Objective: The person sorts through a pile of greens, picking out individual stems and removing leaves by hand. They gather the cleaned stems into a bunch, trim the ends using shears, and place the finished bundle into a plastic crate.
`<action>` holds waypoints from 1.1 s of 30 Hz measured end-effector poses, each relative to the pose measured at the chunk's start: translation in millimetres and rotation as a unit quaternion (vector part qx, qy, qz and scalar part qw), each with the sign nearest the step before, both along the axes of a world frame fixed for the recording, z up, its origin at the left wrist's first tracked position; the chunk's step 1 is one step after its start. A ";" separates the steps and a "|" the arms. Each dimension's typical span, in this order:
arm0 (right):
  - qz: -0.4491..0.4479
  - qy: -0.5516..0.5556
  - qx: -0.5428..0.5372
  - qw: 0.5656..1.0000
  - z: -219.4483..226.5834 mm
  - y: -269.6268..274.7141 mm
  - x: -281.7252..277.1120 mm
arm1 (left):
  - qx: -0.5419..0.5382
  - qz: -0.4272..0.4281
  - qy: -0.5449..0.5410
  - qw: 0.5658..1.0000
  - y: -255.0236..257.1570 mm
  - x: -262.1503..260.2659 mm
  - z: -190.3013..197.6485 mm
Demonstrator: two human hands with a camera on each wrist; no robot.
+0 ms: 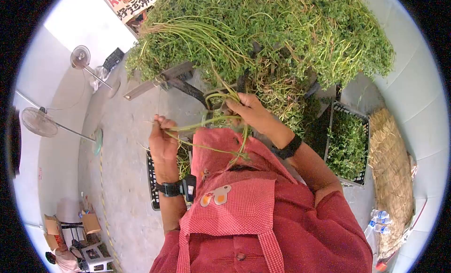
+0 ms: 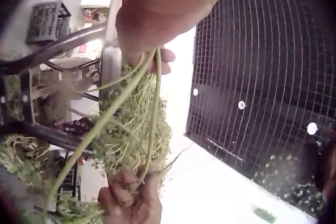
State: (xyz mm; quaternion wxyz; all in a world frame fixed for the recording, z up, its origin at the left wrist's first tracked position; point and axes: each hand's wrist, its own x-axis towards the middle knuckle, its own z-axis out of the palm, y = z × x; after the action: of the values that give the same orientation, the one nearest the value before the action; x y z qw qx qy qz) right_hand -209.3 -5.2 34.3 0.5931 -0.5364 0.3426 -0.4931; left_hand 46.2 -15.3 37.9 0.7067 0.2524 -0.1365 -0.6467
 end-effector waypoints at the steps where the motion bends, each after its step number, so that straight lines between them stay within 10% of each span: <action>1: -0.005 -0.001 -0.025 1.000 3.2 -2.4 -0.7 | -0.066 -0.028 0.010 0.997 -6.2 21.7 -3.3; 4: 0.024 -0.005 -0.042 0.999 9.8 -6.9 -11.3 | -0.062 0.050 -0.022 0.997 -5.8 24.0 13.3; 9: 0.036 0.000 -0.020 0.999 6.3 -2.3 0.9 | -0.003 -0.151 -0.314 0.937 16.1 -35.5 4.3; 15: 0.044 0.083 -0.026 0.995 15.6 10.5 11.0 | -0.036 -0.302 -0.127 0.944 4.0 -65.9 -8.6; 21: -0.008 -0.006 0.013 1.000 -4.6 17.8 17.2 | -0.051 -0.226 0.010 0.973 -0.6 -73.2 -9.0; 33: -0.271 -0.097 0.125 0.950 -33.5 -11.7 -4.1 | -0.125 -0.205 -0.148 0.959 12.5 -56.0 -20.3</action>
State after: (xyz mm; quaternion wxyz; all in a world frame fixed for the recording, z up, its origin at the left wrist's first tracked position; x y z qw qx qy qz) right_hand -213.4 -16.9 0.8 0.5299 -0.2948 0.4744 -0.6382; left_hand -9.8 -2.9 17.6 0.5568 0.2211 -0.3682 -0.7110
